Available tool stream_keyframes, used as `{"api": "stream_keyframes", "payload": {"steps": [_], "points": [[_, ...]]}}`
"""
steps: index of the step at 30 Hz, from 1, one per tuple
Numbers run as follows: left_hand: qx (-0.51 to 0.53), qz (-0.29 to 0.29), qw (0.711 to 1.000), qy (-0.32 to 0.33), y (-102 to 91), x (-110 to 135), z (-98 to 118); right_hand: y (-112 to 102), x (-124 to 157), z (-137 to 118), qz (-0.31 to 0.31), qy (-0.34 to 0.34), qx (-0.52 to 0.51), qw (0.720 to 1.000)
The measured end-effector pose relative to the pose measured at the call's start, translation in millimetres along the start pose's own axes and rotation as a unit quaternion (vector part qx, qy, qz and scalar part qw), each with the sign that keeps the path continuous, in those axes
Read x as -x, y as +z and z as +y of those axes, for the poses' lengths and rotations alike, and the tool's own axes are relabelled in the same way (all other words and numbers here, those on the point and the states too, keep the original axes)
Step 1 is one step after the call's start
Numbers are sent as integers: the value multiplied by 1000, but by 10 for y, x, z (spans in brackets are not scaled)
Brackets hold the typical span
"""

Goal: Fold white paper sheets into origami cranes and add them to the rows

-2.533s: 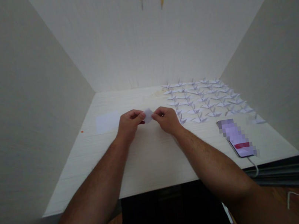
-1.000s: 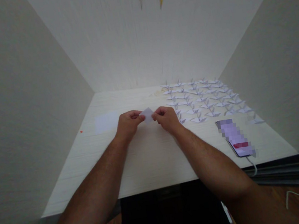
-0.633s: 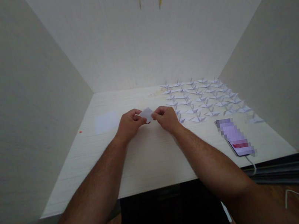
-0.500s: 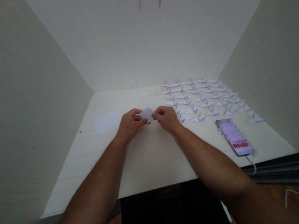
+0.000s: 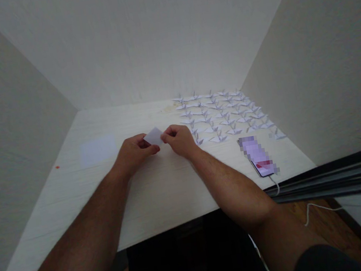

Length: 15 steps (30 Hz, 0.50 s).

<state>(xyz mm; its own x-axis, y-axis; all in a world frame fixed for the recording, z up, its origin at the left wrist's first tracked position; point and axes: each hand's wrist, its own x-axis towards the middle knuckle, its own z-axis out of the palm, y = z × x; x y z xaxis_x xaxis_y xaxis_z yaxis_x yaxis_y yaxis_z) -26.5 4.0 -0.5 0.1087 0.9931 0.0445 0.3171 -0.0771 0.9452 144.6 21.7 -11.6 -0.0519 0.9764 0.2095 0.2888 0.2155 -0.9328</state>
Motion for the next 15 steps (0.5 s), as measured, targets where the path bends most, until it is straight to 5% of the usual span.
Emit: {"api": "stream_keyframes", "payload": {"steps": [7, 15], "points": [[94, 25, 995, -26, 41, -14, -1, 10, -13, -23, -27, -6, 21, 999], [218, 53, 973, -49, 63, -28, -53, -7, -13, -1, -64, 34, -97, 993]]}}
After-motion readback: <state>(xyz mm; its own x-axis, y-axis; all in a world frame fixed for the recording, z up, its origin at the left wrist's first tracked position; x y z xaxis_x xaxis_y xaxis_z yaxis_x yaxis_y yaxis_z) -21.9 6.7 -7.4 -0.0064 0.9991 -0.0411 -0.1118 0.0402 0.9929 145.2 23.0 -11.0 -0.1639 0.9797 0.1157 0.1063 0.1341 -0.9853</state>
